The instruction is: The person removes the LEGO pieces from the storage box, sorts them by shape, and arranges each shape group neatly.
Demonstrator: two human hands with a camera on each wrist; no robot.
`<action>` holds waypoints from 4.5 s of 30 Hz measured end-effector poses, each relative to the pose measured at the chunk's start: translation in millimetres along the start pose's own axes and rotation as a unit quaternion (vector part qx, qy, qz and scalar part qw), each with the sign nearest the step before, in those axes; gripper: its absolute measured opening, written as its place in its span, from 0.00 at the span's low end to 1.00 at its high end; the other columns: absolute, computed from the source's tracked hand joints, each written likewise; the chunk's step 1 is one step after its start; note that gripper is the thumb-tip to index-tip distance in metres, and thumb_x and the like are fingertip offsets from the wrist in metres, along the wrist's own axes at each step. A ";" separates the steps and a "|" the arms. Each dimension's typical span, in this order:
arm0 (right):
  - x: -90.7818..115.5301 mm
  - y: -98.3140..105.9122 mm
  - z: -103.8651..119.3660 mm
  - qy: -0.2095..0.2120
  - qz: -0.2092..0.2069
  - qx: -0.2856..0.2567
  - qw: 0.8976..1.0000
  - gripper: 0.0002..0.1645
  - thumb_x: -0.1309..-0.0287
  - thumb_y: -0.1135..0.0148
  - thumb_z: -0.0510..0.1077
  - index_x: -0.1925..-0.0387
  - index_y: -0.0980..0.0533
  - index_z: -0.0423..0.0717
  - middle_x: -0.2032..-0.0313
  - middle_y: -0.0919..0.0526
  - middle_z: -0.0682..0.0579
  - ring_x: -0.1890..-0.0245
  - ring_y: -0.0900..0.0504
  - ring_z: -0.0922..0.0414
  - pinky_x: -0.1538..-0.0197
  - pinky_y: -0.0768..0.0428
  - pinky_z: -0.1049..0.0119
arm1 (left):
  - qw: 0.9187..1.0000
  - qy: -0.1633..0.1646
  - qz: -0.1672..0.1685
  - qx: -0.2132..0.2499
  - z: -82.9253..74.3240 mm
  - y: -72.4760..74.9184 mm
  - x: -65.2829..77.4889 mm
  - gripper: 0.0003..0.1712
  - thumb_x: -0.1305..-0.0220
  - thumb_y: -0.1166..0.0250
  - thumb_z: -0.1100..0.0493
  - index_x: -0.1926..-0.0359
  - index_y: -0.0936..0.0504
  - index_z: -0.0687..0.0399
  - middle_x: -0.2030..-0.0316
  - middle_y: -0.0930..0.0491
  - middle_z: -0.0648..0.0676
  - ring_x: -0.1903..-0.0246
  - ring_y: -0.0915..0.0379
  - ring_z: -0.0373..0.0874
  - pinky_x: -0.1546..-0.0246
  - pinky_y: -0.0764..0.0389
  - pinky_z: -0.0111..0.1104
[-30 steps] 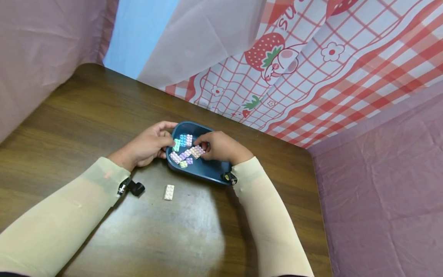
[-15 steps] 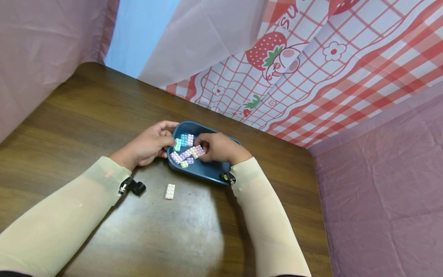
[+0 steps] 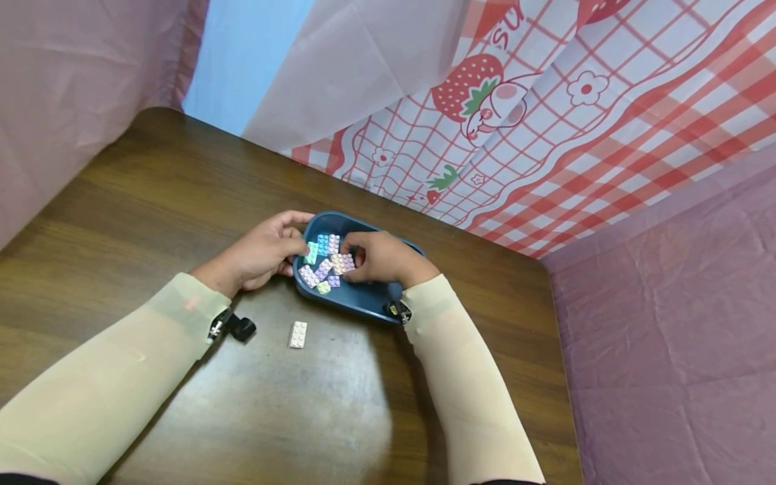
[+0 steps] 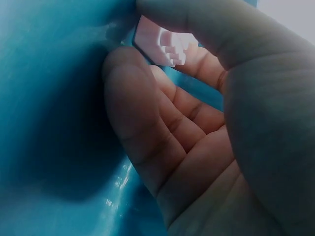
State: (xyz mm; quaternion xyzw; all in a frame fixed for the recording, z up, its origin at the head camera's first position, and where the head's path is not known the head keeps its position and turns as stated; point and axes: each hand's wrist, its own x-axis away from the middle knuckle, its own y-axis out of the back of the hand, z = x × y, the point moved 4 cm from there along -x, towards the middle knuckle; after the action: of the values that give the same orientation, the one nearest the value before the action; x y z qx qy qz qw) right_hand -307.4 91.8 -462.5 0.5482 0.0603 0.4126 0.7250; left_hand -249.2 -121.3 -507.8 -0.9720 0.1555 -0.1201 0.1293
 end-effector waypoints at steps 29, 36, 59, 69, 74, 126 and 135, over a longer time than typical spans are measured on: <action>12.2 15.9 -1.9 0.004 -0.031 -0.006 1.000 0.25 0.53 0.17 0.56 0.59 0.24 0.58 0.70 0.17 0.57 0.68 0.20 0.61 0.63 0.20 0.66 | 1.000 0.003 -0.012 0.007 3.9 1.7 -1.0 0.38 0.32 0.39 0.71 0.24 0.36 0.46 0.59 0.24 0.56 0.71 0.24 0.44 0.80 0.19 0.29; 24.7 26.4 2.2 0.006 -0.062 -0.028 0.998 0.23 0.51 0.17 0.55 0.59 0.23 0.60 0.68 0.16 0.55 0.67 0.19 0.61 0.62 0.17 0.66 | 1.000 0.004 -0.014 0.005 3.8 1.4 -1.0 0.39 0.32 0.39 0.70 0.24 0.37 0.46 0.60 0.24 0.56 0.71 0.23 0.45 0.79 0.18 0.29; 74.4 17.6 39.5 0.045 -0.124 -0.045 0.990 0.22 0.48 0.19 0.58 0.59 0.24 0.61 0.71 0.18 0.58 0.73 0.20 0.64 0.68 0.17 0.67 | 1.000 -0.001 -0.012 0.004 1.7 -1.4 -0.8 0.40 0.33 0.38 0.71 0.24 0.37 0.47 0.58 0.24 0.57 0.72 0.25 0.43 0.80 0.19 0.29; 98.6 -1.9 69.5 0.080 -0.143 -0.037 0.986 0.21 0.47 0.19 0.56 0.61 0.24 0.58 0.73 0.20 0.59 0.76 0.22 0.67 0.71 0.19 0.70 | 1.000 -0.011 0.000 0.002 0.8 -2.2 0.2 0.39 0.33 0.39 0.70 0.23 0.38 0.51 0.63 0.24 0.53 0.74 0.26 0.41 0.80 0.19 0.28; 106.9 -17.4 80.0 0.086 -0.147 -0.032 0.985 0.20 0.47 0.20 0.56 0.61 0.24 0.58 0.73 0.20 0.59 0.76 0.23 0.69 0.72 0.20 0.72 | 1.000 -0.012 0.000 -0.001 0.4 -2.4 0.0 0.39 0.33 0.39 0.70 0.23 0.38 0.50 0.62 0.24 0.54 0.73 0.26 0.41 0.79 0.19 0.28; 80.8 -87.8 95.6 0.044 -0.114 0.089 0.989 0.20 0.42 0.24 0.64 0.60 0.18 0.57 0.78 0.26 0.66 0.79 0.29 0.70 0.78 0.33 0.76 | 1.000 -0.003 -0.005 -0.004 1.1 -1.7 -0.6 0.38 0.32 0.40 0.70 0.23 0.38 0.50 0.60 0.26 0.55 0.72 0.26 0.42 0.80 0.19 0.28; 80.1 -88.8 96.3 0.043 -0.112 0.082 0.989 0.20 0.43 0.24 0.63 0.60 0.18 0.56 0.78 0.25 0.66 0.79 0.29 0.70 0.77 0.32 0.77 | 1.000 0.000 -0.017 -0.002 0.9 -1.6 -0.7 0.37 0.32 0.39 0.70 0.25 0.35 0.46 0.60 0.25 0.54 0.71 0.26 0.43 0.80 0.20 0.29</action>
State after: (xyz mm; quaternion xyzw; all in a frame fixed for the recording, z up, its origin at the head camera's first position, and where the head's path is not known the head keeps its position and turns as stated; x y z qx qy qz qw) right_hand -155.9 68.1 -470.6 0.5770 0.1861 0.3455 0.7163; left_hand -249.2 -119.4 -508.4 -0.9747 0.1394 -0.1221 0.1252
